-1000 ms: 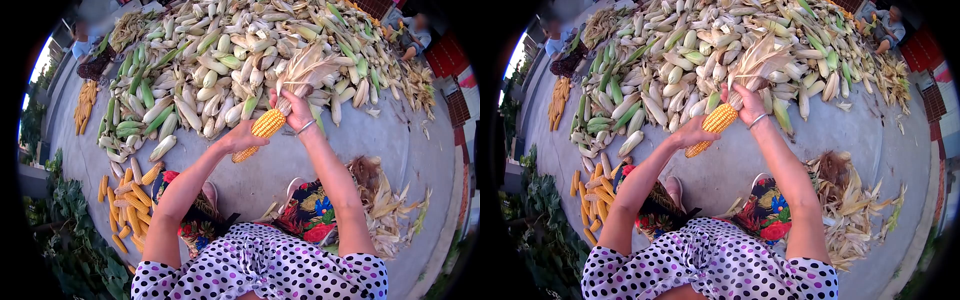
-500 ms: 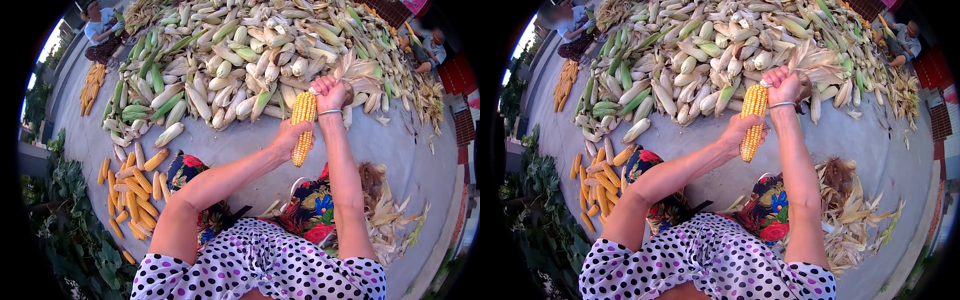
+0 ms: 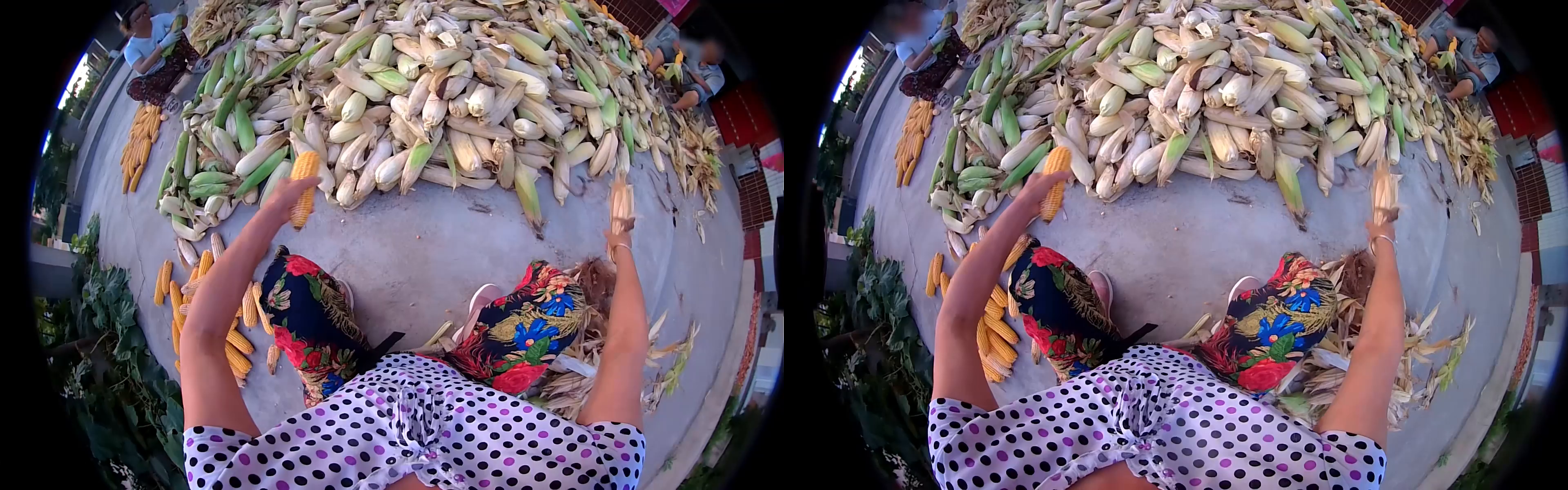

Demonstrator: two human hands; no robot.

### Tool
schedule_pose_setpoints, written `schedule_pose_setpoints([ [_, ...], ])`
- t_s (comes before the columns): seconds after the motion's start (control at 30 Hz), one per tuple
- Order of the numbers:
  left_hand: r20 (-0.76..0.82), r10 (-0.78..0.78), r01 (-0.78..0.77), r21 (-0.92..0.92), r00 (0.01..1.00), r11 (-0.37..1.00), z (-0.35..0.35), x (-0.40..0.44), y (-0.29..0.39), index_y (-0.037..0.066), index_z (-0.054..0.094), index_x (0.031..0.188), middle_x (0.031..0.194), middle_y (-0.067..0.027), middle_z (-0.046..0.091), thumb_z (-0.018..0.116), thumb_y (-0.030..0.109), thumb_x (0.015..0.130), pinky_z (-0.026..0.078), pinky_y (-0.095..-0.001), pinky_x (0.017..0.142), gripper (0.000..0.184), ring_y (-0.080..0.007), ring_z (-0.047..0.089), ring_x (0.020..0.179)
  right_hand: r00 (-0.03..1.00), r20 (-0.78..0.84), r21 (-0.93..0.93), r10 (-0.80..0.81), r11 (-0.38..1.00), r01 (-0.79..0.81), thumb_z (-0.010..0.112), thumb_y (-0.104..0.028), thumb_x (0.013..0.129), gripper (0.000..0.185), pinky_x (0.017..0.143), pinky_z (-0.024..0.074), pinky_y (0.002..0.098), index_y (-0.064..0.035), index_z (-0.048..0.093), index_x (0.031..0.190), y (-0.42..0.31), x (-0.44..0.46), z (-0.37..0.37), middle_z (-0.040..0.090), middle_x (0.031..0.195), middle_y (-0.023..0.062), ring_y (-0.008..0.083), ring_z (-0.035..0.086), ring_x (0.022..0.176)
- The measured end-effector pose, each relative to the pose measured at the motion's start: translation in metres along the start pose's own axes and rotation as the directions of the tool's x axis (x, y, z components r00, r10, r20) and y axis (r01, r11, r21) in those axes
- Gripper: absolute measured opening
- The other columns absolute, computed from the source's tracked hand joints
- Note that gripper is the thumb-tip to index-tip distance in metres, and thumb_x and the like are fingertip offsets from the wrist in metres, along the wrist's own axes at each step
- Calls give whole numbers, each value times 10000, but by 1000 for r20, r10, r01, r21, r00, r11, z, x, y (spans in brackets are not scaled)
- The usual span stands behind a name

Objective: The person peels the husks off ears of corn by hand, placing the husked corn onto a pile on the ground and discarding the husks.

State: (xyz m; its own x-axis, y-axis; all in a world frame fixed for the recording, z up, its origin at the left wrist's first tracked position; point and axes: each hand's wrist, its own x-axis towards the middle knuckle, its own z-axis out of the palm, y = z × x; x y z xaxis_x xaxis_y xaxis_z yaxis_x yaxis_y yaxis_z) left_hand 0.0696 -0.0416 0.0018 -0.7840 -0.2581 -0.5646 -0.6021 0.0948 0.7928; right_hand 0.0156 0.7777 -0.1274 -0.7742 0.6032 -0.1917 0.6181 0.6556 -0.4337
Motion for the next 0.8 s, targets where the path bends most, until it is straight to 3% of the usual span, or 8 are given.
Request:
schedule_pose_setpoints([
  [0.03, -99, -21, 19, -13, 995, 1000, -37, 6, -22, -39, 527, 861, 694, -89, 563, 735, 261, 730, 476, -318, 388, 388, -187, 553, 471, 929, 136, -385, -345, 845, 370, 768, -294, 664, 478, 591, 524, 351, 16, 592, 983, 52, -7, -18, 628, 761, 120, 242, 621, 656],
  [0.1, -341, -65, 79, 28, 938, 996, -121, 29, -93, -26, 564, 867, 710, -88, 559, 752, 235, 687, 454, -355, 469, 369, -203, 559, 538, 829, 412, -693, -378, 460, 554, 785, -354, 608, 623, 734, 525, 347, 44, 591, 1047, 65, -36, -32, 654, 851, 170, 291, 644, 804],
  [0.17, -555, -108, 141, 18, 825, 990, -202, 45, -182, -28, 580, 903, 764, -92, 568, 769, 263, 634, 458, -361, 535, 439, -214, 571, 626, 917, 398, -821, 17, 452, 348, 777, -398, 578, 687, 831, 501, 338, 61, 598, 1056, 20, -93, -43, 657, 921, 216, 319, 638, 913],
  [0.2, -549, -91, 110, 1, 831, 994, -242, 41, -226, -12, 578, 998, 759, -75, 581, 747, 206, 673, 475, -320, 507, 426, -190, 564, 558, 927, 374, -775, 16, 555, 303, 764, -394, 591, 652, 830, 500, 352, 64, 609, 1028, 14, -87, -33, 650, 933, 229, 329, 635, 915],
  [0.27, -830, -226, 346, -43, 510, 937, -236, 3, -240, 8, 577, 965, 734, -61, 562, 708, 159, 703, 445, -303, 481, 330, -186, 565, 576, 946, 324, -645, 20, 736, 206, 736, -385, 618, 586, 827, 499, 378, 70, 632, 972, -15, -55, -1, 637, 959, 255, 349, 629, 920],
  [0.37, -836, -327, 452, -109, 441, 886, -248, -16, -284, -7, 579, 970, 763, -75, 565, 705, 173, 700, 465, -309, 517, 348, -191, 569, 614, 841, 427, -579, -334, 613, 537, 590, -442, 747, 488, 786, 495, 419, 36, 664, 814, -108, -36, 50, 628, 888, 259, 382, 616, 869],
  [0.63, -401, -308, 268, -154, 863, 951, -198, 43, -276, 9, 554, 1072, 854, -93, 583, 640, 126, 772, 491, -293, 559, 333, -182, 599, 727, 618, 491, -130, -614, 649, 749, 606, -452, 742, 516, 839, 479, 405, 49, 669, 844, -333, -109, 200, 633, 910, 257, 356, 622, 897],
  [0.8, -51, -49, 35, -249, 997, 968, -87, 36, -123, -36, 535, 1105, 981, -115, 594, 579, 167, 869, 526, -321, 770, 314, -213, 612, 893, 817, 339, -96, -466, 847, 522, 666, -523, 690, 666, 850, 477, 402, 74, 625, 982, -355, -124, 269, 618, 1022, 258, 370, 601, 962],
])
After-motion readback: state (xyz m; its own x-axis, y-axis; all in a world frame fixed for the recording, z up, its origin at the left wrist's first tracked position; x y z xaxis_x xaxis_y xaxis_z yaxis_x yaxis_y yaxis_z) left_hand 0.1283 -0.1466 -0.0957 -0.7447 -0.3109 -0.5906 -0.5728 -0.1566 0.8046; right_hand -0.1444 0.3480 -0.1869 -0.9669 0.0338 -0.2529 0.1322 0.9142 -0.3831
